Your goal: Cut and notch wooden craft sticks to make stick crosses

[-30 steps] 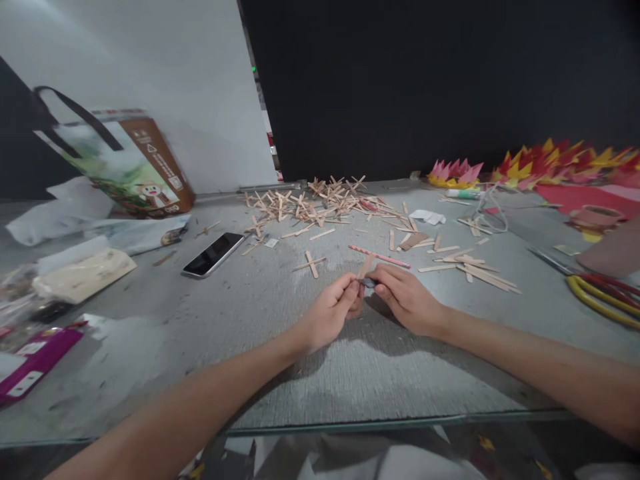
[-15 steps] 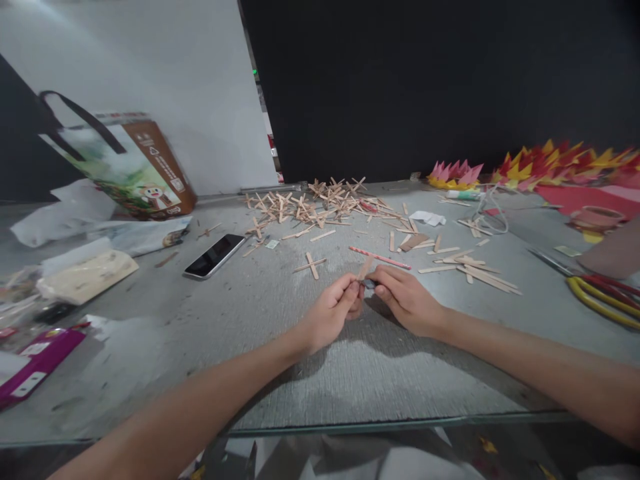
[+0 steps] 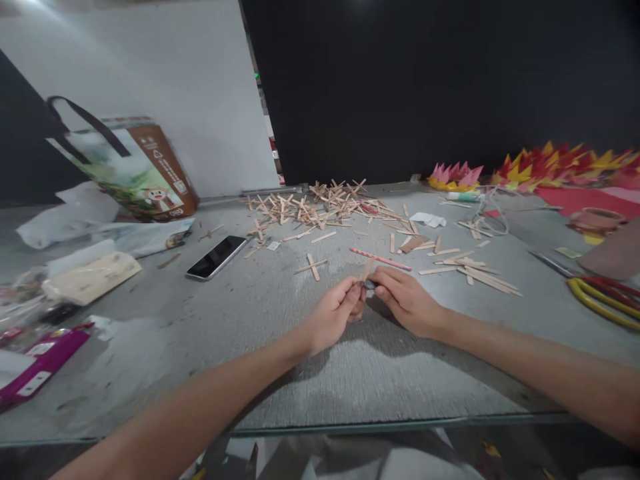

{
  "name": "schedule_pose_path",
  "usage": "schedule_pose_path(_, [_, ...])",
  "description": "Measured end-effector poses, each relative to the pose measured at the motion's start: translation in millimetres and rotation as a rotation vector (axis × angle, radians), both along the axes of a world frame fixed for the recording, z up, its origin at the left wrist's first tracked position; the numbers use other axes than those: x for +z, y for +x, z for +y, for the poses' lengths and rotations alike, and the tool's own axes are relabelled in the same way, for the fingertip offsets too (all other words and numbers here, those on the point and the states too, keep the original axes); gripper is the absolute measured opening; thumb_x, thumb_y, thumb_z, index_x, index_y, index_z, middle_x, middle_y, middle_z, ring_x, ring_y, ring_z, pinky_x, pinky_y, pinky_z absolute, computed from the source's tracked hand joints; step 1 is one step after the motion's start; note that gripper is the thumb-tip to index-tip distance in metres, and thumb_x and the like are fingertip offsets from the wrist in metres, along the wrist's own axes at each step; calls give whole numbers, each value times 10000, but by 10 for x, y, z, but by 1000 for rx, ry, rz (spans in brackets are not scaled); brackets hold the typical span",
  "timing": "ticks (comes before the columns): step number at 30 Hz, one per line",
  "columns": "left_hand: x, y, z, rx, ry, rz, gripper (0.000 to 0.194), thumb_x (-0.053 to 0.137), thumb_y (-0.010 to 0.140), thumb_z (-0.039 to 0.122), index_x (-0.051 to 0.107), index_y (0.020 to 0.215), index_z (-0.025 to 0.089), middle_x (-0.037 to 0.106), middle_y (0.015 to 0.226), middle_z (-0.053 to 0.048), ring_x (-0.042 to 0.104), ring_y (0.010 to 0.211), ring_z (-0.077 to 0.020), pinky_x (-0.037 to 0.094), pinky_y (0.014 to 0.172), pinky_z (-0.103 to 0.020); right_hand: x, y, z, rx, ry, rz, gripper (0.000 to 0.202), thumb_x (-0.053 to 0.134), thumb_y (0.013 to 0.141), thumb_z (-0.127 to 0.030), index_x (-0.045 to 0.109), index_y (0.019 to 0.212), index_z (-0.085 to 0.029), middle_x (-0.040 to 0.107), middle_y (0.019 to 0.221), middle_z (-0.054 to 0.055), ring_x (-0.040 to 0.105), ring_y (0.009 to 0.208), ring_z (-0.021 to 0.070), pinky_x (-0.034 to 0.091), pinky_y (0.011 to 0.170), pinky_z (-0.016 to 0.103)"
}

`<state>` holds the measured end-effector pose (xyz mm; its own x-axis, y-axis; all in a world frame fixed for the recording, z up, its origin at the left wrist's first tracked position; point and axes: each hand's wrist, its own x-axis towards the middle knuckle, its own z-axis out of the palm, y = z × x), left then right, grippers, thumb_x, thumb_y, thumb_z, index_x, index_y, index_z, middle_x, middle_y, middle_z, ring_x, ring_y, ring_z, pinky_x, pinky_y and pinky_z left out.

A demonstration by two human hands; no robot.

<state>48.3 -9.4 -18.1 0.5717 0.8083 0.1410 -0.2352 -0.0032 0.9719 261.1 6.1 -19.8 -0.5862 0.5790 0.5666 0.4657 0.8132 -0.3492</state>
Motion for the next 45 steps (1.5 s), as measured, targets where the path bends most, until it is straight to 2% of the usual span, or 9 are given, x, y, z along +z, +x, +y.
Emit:
schedule_pose_path(5, [11, 1, -5, 30, -12, 14, 477, 566, 1003, 647, 454, 877, 200, 345, 717, 65, 291, 615, -92, 260, 586, -249, 15, 9, -5, 18, -8, -1, 320, 330, 1147, -386, 599, 1190, -217, 665, 1033, 109, 625, 948, 259, 515, 849, 393])
schedule_pose_path(18, [-14, -6, 13, -2, 6, -6, 471, 554, 1019, 632, 450, 867, 199, 323, 697, 74, 274, 593, -84, 238, 570, -249, 25, 6, -11, 21, -19, 7, 337, 316, 1147, -393, 600, 1193, -218, 678, 1038, 114, 633, 949, 257, 518, 856, 392])
schedule_pose_path(25, [-14, -25, 25, -13, 23, 10, 497, 565, 998, 666, 488, 886, 188, 380, 703, 66, 341, 584, -83, 306, 584, -261, 13, 6, -3, 21, -33, -12, 399, 287, 1145, -444, 611, 1159, -212, 663, 1012, 118, 627, 941, 269, 515, 849, 410])
schedule_pose_path(29, [-30, -29, 35, -24, 21, -16, 472, 565, 1009, 645, 474, 892, 196, 397, 702, 67, 370, 578, -85, 340, 594, -267, 23, -5, 2, 24, -26, -12, 394, 277, 1148, -425, 609, 1207, -221, 677, 1041, 117, 633, 964, 266, 518, 875, 412])
schedule_pose_path(45, [-58, -29, 44, -35, 43, 7, 497, 544, 1011, 667, 454, 868, 199, 379, 713, 65, 346, 574, -80, 305, 574, -263, 16, -30, 7, 27, -22, -44, 421, 229, 1150, -446, 578, 1160, -211, 657, 1025, 122, 607, 946, 267, 503, 854, 417])
